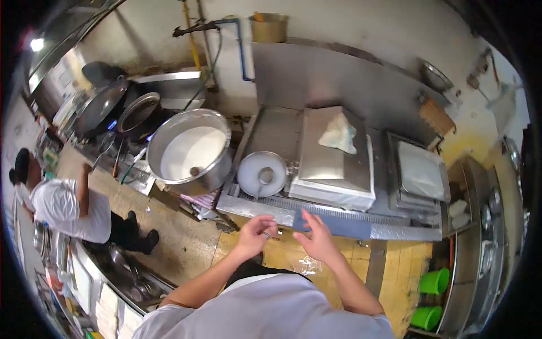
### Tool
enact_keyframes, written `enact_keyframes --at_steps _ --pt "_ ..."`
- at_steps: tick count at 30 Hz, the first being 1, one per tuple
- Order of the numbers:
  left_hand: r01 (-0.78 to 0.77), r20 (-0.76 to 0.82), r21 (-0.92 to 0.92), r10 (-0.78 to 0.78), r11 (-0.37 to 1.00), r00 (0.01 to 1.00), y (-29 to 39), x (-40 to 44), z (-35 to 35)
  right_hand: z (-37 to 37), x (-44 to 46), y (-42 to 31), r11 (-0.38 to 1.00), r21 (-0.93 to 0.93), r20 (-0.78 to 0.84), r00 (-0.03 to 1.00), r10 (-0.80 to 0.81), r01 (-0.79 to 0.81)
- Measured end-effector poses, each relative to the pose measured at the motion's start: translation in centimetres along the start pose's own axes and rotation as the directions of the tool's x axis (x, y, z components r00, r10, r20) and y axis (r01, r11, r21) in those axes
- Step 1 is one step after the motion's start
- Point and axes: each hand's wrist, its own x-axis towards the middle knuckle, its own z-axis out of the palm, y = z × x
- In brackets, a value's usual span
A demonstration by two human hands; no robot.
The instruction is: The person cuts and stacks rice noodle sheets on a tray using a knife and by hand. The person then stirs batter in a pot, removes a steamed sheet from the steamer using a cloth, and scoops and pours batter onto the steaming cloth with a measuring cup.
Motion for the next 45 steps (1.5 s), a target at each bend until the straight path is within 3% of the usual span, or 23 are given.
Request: enact_keyframes --at_steps 1,4,7,8,11,14,15,17,18,19,21,22,25,27,36,40,45 --pt "-0.039 -0.076 -0.005 0.039 0.999 0.996 0.8 0.0 -2.2 0.6 2.4 -2.2 0.999 -0.048 0.071 0.997 -0.017 0.020" --pt "-0.085 -0.308 0.010 0.084 0.996 0.948 4.8 0.0 -7.9 3.3 9.2 -8.0 0.947 -0.129 0.103 0.954 -0.283 0.295" --pt "-0.214 -0.493 0.027 0.200 0.976 0.847 5.8 0.6 -13.5 6.2 14.5 -15.6 0.833 -0.132 0.196 0.838 -0.510 0.538" --pt "-0.258 -0.533 0.085 0.262 0.963 0.805 6.7 1.0 -15.1 7.7 16.4 -16.9 0.761 -0.176 0.258 0.775 -0.577 0.625" --pt "-0.140 -0.585 0.312 0.306 0.940 0.751 8.9 1.6 -19.6 12.3 20.7 -19.9 0.430 -0.321 0.392 0.531 -0.751 0.844" --pt "-0.192 -0.537 0.556 0.526 0.808 0.660 8.0 3.6 -23.2 16.3 25.1 -20.2 0.339 -0.143 0.654 0.346 -0.673 0.930" --pt "-0.086 -0.527 0.641 0.519 0.762 0.673 7.8 4.0 -24.0 16.4 25.7 -21.6 0.355 -0.081 0.572 0.335 -0.749 0.931" --pt "-0.015 -0.533 0.661 0.483 0.750 0.695 7.2 4.7 -24.7 17.0 28.7 -23.0 0.378 -0.169 0.530 0.407 -0.744 0.910" --pt "0.027 -0.535 0.656 0.440 0.754 0.721 7.2 4.8 -24.8 17.1 30.5 -23.6 0.458 -0.264 0.486 0.527 -0.697 0.849" --pt "0.048 -0.532 0.657 0.417 0.753 0.737 7.5 4.8 -24.6 16.9 33.0 -24.1 0.466 -0.324 0.422 0.567 -0.708 0.823" --pt "0.094 -0.532 0.653 0.367 0.752 0.763 8.2 4.6 -24.1 13.4 33.9 -29.0 0.463 -0.596 0.445 0.749 -0.490 0.657" --pt "0.095 -0.533 0.665 0.381 0.741 0.756 8.1 4.6 -24.0 12.9 35.1 -28.2 0.376 -0.620 0.443 0.703 -0.556 0.688" --pt "0.107 -0.538 0.693 0.412 0.713 0.736 7.4 4.7 -23.8 13.3 36.2 -24.4 0.071 -0.701 0.618 0.653 -0.437 0.710" --pt "0.123 -0.545 0.718 0.443 0.685 0.712 6.9 5.0 -23.8 12.4 35.0 -22.7 -0.009 -0.656 0.716 0.618 -0.325 0.755" --pt "0.171 -0.582 0.731 0.471 0.661 0.663 6.4 5.2 -22.8 5.8 32.2 -26.5 -0.081 -0.515 0.857 0.513 -0.051 0.853" --pt "0.156 -0.541 0.784 0.538 0.601 0.647 6.3 5.2 -23.1 5.0 33.4 -28.6 -0.023 -0.517 0.855 0.518 0.030 0.856" --pt "0.143 -0.575 0.737 0.502 0.660 0.646 6.3 5.2 -23.0 6.9 32.3 -25.1 0.152 -0.462 0.873 0.478 -0.095 0.874"
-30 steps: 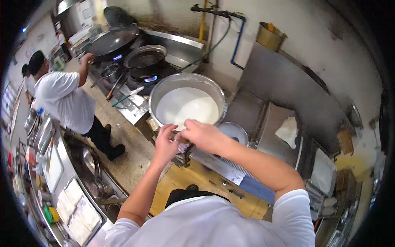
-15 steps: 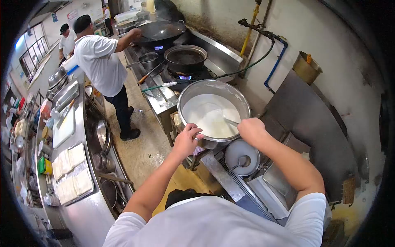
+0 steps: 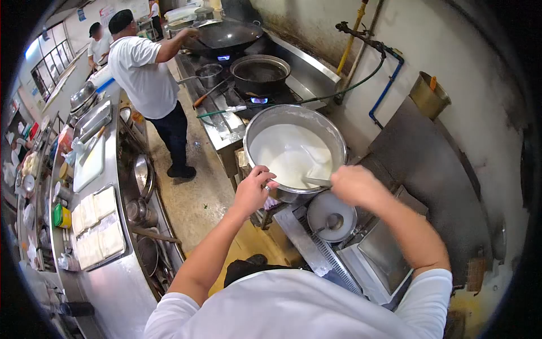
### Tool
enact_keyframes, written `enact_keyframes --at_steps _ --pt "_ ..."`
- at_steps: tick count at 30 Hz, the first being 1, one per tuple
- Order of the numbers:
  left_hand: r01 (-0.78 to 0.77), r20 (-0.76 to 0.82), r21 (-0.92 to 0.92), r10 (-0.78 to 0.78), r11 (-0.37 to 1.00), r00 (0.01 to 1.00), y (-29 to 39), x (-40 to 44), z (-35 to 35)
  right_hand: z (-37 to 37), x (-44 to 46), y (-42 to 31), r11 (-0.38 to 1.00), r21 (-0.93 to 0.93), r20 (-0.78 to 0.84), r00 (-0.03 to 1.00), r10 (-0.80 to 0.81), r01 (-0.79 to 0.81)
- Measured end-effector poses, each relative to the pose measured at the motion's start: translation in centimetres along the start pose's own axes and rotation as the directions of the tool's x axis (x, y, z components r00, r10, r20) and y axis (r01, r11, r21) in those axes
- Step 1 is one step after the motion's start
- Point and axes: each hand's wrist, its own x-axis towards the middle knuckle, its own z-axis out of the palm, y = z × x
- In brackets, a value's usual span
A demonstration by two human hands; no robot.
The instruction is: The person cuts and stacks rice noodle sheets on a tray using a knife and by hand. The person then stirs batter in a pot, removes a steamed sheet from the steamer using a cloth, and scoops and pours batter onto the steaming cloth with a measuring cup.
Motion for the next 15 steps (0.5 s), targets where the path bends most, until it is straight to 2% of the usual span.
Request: enact_keyframes --at_steps 3,6,9,10,13,15 --pt "-0.014 -0.006 -0.012 0.013 1.000 1.000 -0.1 0.1 0.1 6.4 1.3 -2.4 0.999 -0.007 -0.226 0.973 0.038 -0.040" --pt "-0.005 0.008 -0.019 0.005 1.000 1.000 -0.1 -0.1 0.0 10.3 2.5 -3.2 0.968 -0.078 -0.353 0.915 0.198 -0.240" --pt "-0.010 0.023 -0.012 0.010 1.000 1.000 0.0 0.2 -0.2 10.6 2.8 -0.9 0.947 -0.137 -0.252 0.935 0.250 -0.290" --pt "-0.011 0.027 -0.007 0.011 1.000 1.000 0.1 0.1 -0.3 10.6 3.0 0.2 0.953 -0.091 -0.245 0.934 0.259 -0.289" --pt "-0.018 0.002 -0.008 0.018 1.000 1.000 0.0 0.0 -0.3 7.0 2.8 2.9 0.987 -0.050 -0.023 0.988 0.150 -0.151" --pt "-0.022 -0.002 -0.005 0.022 1.000 1.000 -0.2 0.0 -0.2 2.2 2.7 3.0 0.979 0.046 0.172 0.967 0.191 -0.201"
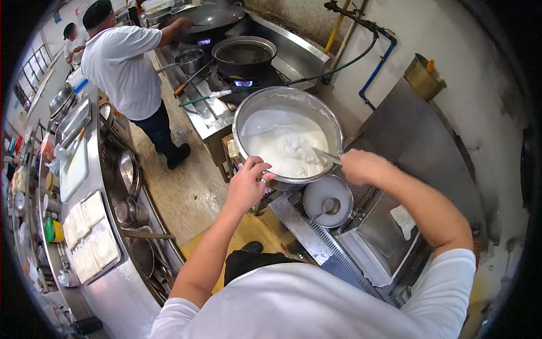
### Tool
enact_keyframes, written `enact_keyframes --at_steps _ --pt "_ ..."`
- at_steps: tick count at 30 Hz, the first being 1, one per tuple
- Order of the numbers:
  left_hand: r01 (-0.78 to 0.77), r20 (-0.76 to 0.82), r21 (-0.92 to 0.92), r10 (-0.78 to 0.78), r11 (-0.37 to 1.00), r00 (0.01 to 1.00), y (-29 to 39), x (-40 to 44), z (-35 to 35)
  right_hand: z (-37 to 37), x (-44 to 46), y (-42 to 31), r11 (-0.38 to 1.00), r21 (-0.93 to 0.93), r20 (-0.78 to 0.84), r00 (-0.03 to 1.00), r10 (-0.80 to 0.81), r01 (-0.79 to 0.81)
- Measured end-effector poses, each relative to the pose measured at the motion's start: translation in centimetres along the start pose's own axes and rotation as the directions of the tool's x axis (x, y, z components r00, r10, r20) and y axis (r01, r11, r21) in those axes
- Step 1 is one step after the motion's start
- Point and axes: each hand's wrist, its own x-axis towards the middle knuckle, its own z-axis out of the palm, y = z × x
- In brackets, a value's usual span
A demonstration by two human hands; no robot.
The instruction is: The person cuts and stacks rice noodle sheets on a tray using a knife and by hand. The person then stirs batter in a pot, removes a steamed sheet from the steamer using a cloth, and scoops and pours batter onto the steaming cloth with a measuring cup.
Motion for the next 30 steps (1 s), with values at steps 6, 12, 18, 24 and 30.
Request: enact_keyframes --at_steps 6,12,18,24,30 --pt "0.017 -0.007 0.003 -0.017 1.000 1.000 0.0 0.1 -0.1 -6.1 0.7 0.7 0.942 0.320 0.374 0.927 -0.032 -0.097" --pt "-0.002 -0.023 -0.014 0.002 1.000 1.000 -0.4 0.2 0.5 2.2 0.8 -4.8 0.973 0.228 0.016 0.999 -0.032 0.027" --pt "-0.016 -0.004 0.027 0.016 0.999 1.000 0.0 0.1 0.0 5.5 -0.3 -5.8 0.994 -0.023 -0.234 0.967 0.101 -0.109" --pt "-0.020 -0.005 0.034 0.020 0.999 1.000 -0.2 0.2 -0.1 -2.1 0.4 -0.9 0.996 -0.009 0.199 0.976 0.085 -0.084" --pt "-0.003 -0.013 -0.002 0.003 1.000 1.000 -0.1 0.4 0.0 -5.4 1.0 0.2 0.882 0.427 0.405 0.914 0.009 -0.198"
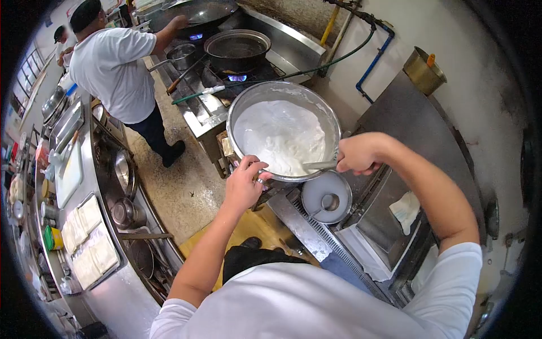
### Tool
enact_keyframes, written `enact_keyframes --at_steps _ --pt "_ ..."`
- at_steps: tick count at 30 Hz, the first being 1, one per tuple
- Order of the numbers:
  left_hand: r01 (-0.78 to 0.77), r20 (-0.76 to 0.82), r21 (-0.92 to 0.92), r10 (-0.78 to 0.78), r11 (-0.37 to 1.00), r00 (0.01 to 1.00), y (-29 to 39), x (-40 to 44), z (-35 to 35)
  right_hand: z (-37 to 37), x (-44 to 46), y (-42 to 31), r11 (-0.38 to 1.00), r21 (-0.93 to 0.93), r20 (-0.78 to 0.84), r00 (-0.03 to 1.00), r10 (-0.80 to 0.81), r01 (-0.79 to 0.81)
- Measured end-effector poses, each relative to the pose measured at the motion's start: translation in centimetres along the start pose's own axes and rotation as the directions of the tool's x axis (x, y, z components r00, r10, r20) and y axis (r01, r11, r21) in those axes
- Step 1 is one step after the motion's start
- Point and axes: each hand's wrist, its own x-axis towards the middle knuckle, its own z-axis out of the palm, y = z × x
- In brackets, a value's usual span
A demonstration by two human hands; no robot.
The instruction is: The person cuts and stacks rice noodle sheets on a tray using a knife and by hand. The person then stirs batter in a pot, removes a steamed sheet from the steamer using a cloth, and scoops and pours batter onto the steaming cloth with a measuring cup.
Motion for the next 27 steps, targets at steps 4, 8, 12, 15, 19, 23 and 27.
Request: enact_keyframes --at_steps 4,8,12,15,19,23,27 --pt "0.024 0.005 -0.044 -0.024 0.999 1.000 0.1 0.0 0.2 7.2 3.0 -0.8 0.929 -0.331 -0.234 0.940 -0.248 0.162" --pt "0.003 -0.003 -0.019 -0.003 1.000 1.000 0.3 0.0 0.1 12.3 4.4 -0.7 0.920 -0.392 -0.591 0.770 -0.242 -0.011" --pt "-0.032 -0.013 0.027 0.032 0.999 0.999 0.3 0.1 0.1 10.0 4.0 2.3 0.888 -0.458 -0.520 0.822 -0.231 -0.040" --pt "-0.011 0.006 0.022 0.011 1.000 1.000 0.3 -0.1 0.0 4.6 1.5 1.5 0.896 -0.444 -0.283 0.951 -0.121 -0.018" --pt "-0.011 -0.002 -0.006 0.011 1.000 1.000 0.3 0.0 0.0 -1.2 0.3 0.3 0.987 -0.160 0.072 0.996 0.046 -0.034" --pt "0.017 0.016 -0.021 -0.017 1.000 1.000 0.3 0.1 -0.1 1.0 0.6 -0.2 0.994 -0.090 0.059 0.997 -0.057 0.063" --pt "-0.001 0.016 0.013 0.000 1.000 1.000 0.3 0.0 0.0 9.8 4.5 -0.5 0.941 -0.307 -0.429 0.862 -0.269 0.140"
